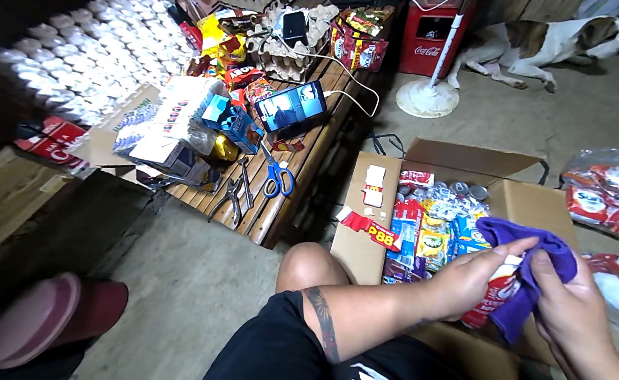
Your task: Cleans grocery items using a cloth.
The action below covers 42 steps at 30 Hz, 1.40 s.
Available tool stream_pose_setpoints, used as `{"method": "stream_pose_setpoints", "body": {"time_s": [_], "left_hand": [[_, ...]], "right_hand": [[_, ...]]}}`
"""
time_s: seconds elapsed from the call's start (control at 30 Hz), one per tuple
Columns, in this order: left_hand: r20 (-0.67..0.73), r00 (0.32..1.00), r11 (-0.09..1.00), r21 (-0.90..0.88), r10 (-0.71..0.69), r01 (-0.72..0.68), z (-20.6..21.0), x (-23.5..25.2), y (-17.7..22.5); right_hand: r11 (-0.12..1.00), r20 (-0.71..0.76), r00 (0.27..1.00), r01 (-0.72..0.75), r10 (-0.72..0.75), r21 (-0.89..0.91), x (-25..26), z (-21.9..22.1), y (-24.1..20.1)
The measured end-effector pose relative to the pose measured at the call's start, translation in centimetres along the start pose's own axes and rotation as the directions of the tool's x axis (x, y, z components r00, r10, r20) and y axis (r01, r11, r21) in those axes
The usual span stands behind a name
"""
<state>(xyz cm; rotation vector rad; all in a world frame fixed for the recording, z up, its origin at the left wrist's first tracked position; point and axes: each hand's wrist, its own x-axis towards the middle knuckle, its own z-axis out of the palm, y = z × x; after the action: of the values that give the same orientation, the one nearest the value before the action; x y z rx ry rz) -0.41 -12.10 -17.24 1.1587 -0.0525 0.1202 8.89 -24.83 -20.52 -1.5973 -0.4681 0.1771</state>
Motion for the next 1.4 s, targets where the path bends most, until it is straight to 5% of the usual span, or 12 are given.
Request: {"method": "stream_pose_setpoints", "body": {"time_s": [0.2, 0.43, 0.63, 1.07, 1.4], "left_hand": [[-0.013, 0.986, 0.982, 0.088, 0.166, -0.165, -0.2, 0.2, 0.5], [-0.048, 0.988, 0.983, 0.116, 0.147, -0.141, -0.3, 0.2, 1.1], [-0.189, 0.96, 0.956, 0.247, 0.208, -0.158, 0.2, 0.2, -0.1], [-0.014, 0.901, 0.871, 0.261, 0.434, -0.416, 0.1, 0.3, -1.1], [-0.069, 0.9, 0.825, 0.435, 0.43, -0.361, 0.1, 0.1, -0.4]], "right_hand": [[0.998, 0.031, 1.0, 0.002, -0.004, 0.061, 0.3, 0.0, -0.5], [0.994, 0.092, 0.991, -0.101, 0.097, 0.036, 0.4, -0.4, -0.6], [0.998, 0.04, 0.999, 0.009, -0.012, 0.065, 0.3, -0.7, -0.7], [0.98, 0.089, 0.994, 0.043, -0.061, 0.195, 0.0, -2.5, -3.5], [0.985, -0.002, 1.0, 0.004, -0.004, 0.172, 0.3, -2.5, -3.0]]}}
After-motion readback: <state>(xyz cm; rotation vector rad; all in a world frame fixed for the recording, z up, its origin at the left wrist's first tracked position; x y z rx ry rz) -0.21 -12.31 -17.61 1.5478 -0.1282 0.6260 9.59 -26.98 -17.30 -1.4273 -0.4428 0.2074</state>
